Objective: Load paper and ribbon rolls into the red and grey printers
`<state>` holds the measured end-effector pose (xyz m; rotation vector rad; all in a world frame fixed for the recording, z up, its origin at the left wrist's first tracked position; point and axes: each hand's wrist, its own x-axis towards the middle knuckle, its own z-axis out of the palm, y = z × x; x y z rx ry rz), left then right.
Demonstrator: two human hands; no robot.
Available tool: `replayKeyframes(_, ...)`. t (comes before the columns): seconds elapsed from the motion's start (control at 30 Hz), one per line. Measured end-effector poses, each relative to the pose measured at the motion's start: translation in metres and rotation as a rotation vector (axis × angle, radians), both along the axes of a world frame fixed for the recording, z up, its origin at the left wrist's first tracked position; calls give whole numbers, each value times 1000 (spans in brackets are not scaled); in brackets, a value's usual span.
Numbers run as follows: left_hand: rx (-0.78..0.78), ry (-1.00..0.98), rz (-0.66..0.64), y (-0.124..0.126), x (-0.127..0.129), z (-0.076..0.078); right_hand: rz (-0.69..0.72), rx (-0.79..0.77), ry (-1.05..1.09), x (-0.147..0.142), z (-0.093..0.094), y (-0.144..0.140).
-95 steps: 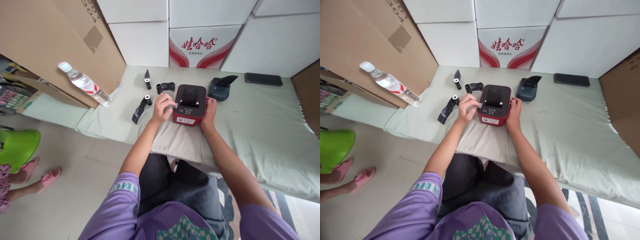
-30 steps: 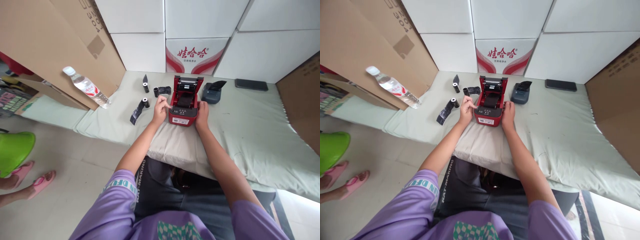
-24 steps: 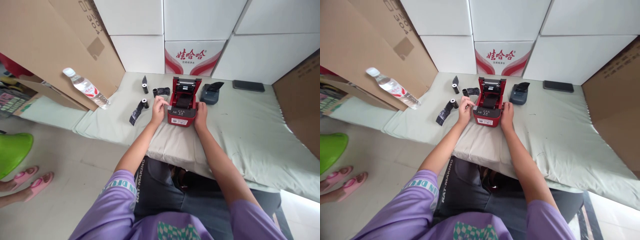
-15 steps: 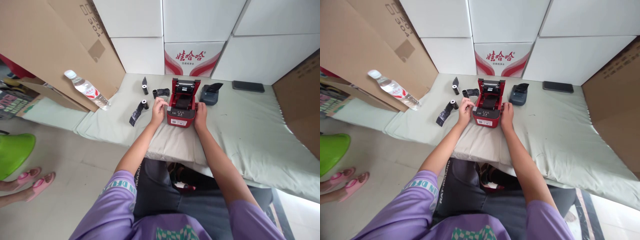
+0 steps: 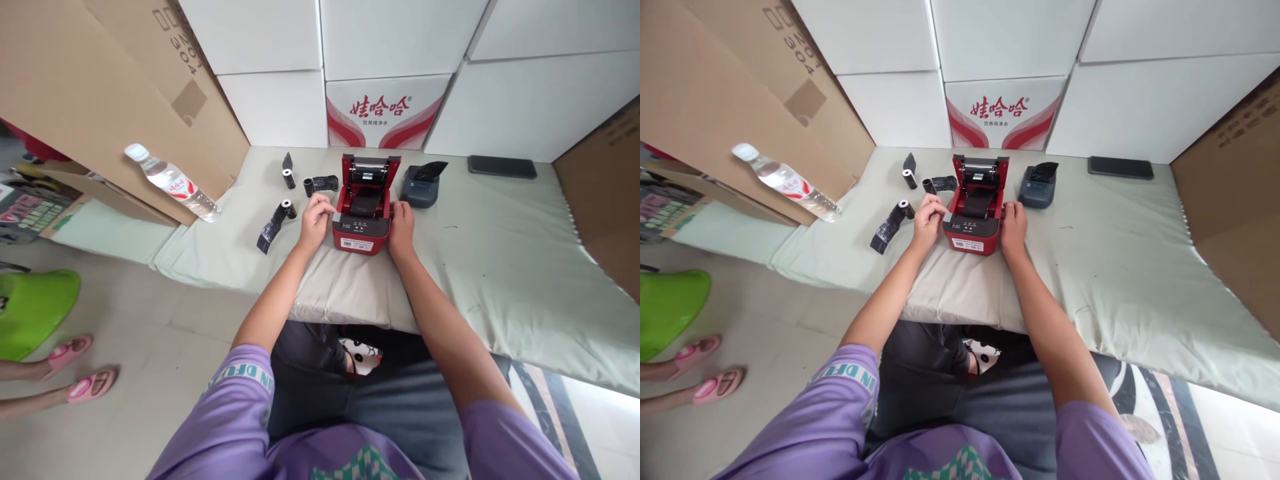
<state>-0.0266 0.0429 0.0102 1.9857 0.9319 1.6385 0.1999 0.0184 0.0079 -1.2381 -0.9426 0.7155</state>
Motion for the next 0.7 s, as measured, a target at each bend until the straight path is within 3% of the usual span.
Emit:
replayKeyframes(0.3,-146,2,-125,-11,-2,13,-10,-1,-17,3,-4,3)
replayKeyframes(0.7,-203,90,-117,-13,1,18,4,-4,-22,2,-1,-1)
